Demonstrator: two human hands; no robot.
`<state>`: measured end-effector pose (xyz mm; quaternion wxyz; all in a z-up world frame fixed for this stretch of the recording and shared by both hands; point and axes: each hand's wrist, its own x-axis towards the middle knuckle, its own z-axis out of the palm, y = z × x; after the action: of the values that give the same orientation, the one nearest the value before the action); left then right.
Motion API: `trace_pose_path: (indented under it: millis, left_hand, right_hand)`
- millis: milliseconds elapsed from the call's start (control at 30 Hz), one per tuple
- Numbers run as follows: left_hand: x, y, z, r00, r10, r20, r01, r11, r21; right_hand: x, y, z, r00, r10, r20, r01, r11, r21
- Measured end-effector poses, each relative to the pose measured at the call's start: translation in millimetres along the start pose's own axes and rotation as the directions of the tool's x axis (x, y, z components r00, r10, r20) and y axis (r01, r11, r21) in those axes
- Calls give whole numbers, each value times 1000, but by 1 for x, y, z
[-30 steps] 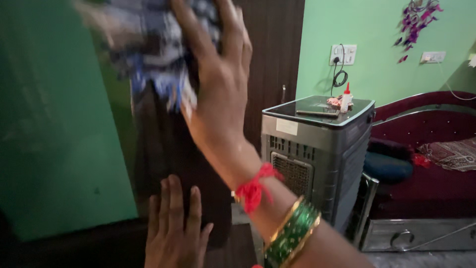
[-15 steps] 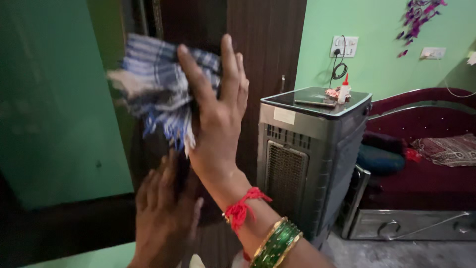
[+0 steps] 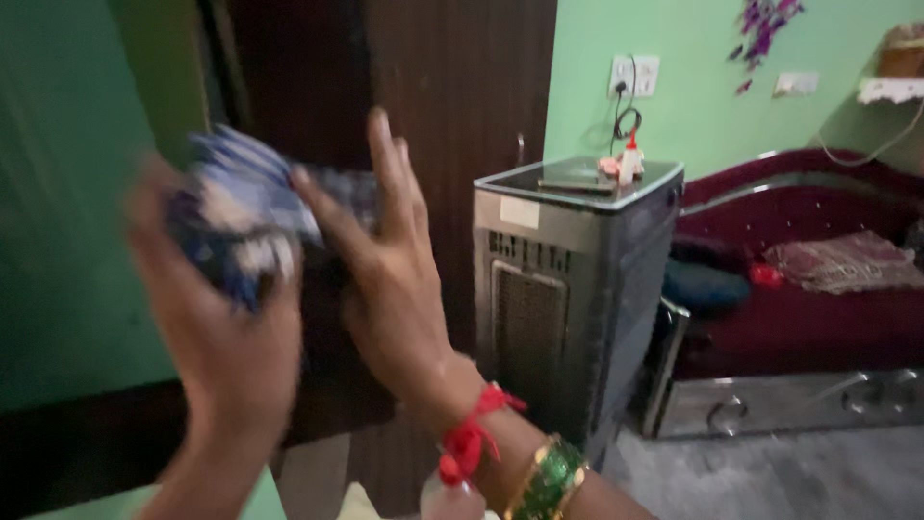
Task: The person wipes the glass pane and wooden frame of a window with a cloth, repeatedly scrubbing different sections of the glass and the edges of the frame.
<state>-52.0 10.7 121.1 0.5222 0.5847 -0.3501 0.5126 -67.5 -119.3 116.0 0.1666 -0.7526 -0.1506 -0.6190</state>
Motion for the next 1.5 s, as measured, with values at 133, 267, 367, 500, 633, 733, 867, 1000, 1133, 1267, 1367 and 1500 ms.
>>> trace_pose_path:
  millis: [133, 267, 367, 500, 633, 733, 867, 1000, 1133, 1267, 1367, 1500]
  left_hand:
    - [21, -10, 6, 952, 248, 180, -299, 878, 373]
    - [-14, -27, -1, 897, 302, 323, -411, 838, 359]
    - [-48, -41, -19, 836, 261, 482, -445, 837, 317]
    - [-71, -49, -35, 769, 203, 606, -463, 830, 311]
    - [-55, -41, -29, 799, 201, 566, -470, 797, 380]
    - [-21, -38, -18, 871, 355, 339, -462, 826, 324]
    - [6, -36, -7, 893, 386, 231, -447, 817, 363]
    - [-18, -36, -9, 913, 353, 204, -404, 846, 348]
    - [-45, -38, -27, 878, 293, 377, -418, 854, 309]
    - [-64, -39, -34, 841, 302, 448, -454, 846, 281]
    - [-71, -36, -37, 838, 270, 475, -438, 851, 288]
    - [-57, -31, -33, 848, 205, 489, -371, 889, 270]
  right_hand:
    - [11, -6, 3, 998, 16, -68, -17, 1000, -20]
    - [-18, 2, 5, 997, -50, -52, 50, 999, -6]
    - [-57, 9, 4, 993, -117, 33, 118, 993, -23]
    - [-78, 16, -5, 982, -143, 122, 151, 986, -64]
    - [-46, 23, -13, 963, -222, 156, 231, 972, -43]
    - [-13, 25, -21, 969, -248, 7, 247, 962, -121]
    - [8, 11, -22, 984, -121, -132, 113, 991, -67]
    - [-14, 5, -13, 978, -112, -176, 110, 994, -18]
    - [-47, 14, -19, 988, -154, -16, 154, 988, 4]
    - [-68, 13, -19, 981, -176, 78, 176, 984, 11]
    - [-72, 13, -23, 973, -164, 165, 160, 986, 40]
    - [-57, 16, -26, 964, -164, 211, 166, 986, 10]
